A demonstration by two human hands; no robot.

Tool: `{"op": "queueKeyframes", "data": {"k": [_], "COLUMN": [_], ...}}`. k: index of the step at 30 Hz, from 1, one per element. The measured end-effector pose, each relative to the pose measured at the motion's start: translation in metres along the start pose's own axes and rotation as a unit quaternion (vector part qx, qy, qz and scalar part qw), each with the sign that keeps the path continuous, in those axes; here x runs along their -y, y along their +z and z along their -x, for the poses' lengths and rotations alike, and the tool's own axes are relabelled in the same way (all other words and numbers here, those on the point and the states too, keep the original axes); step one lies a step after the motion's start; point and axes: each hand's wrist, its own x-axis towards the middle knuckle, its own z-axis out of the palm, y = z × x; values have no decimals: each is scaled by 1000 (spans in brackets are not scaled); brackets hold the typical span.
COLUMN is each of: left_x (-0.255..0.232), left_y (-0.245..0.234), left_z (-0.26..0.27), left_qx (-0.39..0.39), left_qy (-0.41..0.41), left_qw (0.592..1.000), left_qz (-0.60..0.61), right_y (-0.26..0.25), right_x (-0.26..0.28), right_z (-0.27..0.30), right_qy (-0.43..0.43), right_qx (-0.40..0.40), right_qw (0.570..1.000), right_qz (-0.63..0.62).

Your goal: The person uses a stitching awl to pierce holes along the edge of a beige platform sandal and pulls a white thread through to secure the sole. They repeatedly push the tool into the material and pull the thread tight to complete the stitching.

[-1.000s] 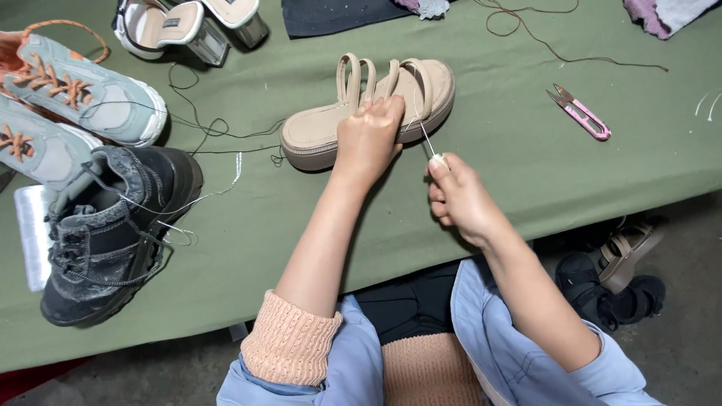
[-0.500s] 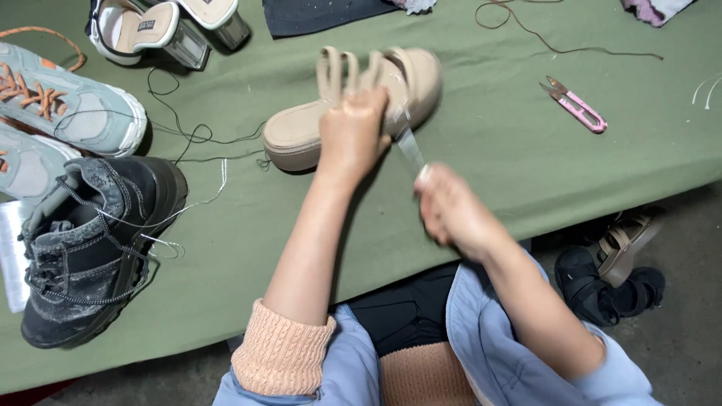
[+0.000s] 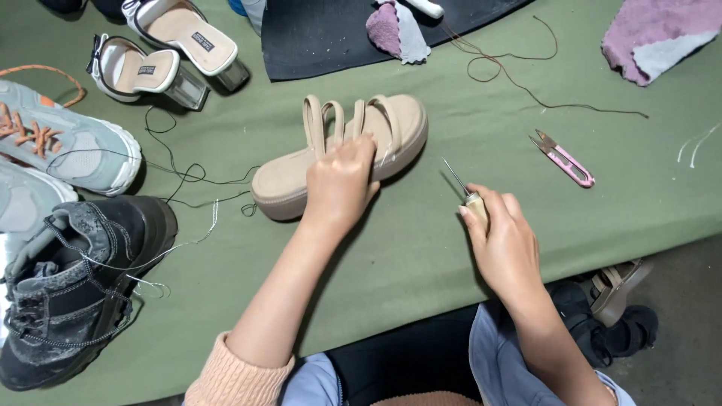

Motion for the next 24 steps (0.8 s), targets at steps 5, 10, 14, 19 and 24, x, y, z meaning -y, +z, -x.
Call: {"op": "queueKeyframes", "data": {"k": [5, 10, 14, 19, 24], "left_x": [-12, -17, -19, -20, -18], "left_y": [30, 25, 17, 11, 10], "left_z": [21, 23, 20, 17, 15], "left_qx": [-92, -162, -171, -182, -190], "left_qy": [21, 50, 49, 68, 88], "left_qw": [995, 983, 984, 981, 978], "left_qz": [-25, -64, -32, -13, -21], "right_y": [25, 43, 43, 45, 41], "right_x": [-16, -33, -31, -22, -8], "right_z": [-10, -24, -28, -23, -18], "right_qy": [-51, -135, -133, -156, -131], "right_qx": [-67, -165, -158, -165, -106], "right_qw": [996, 975, 976, 974, 982], "right_qz": [28, 64, 71, 22, -85]}}
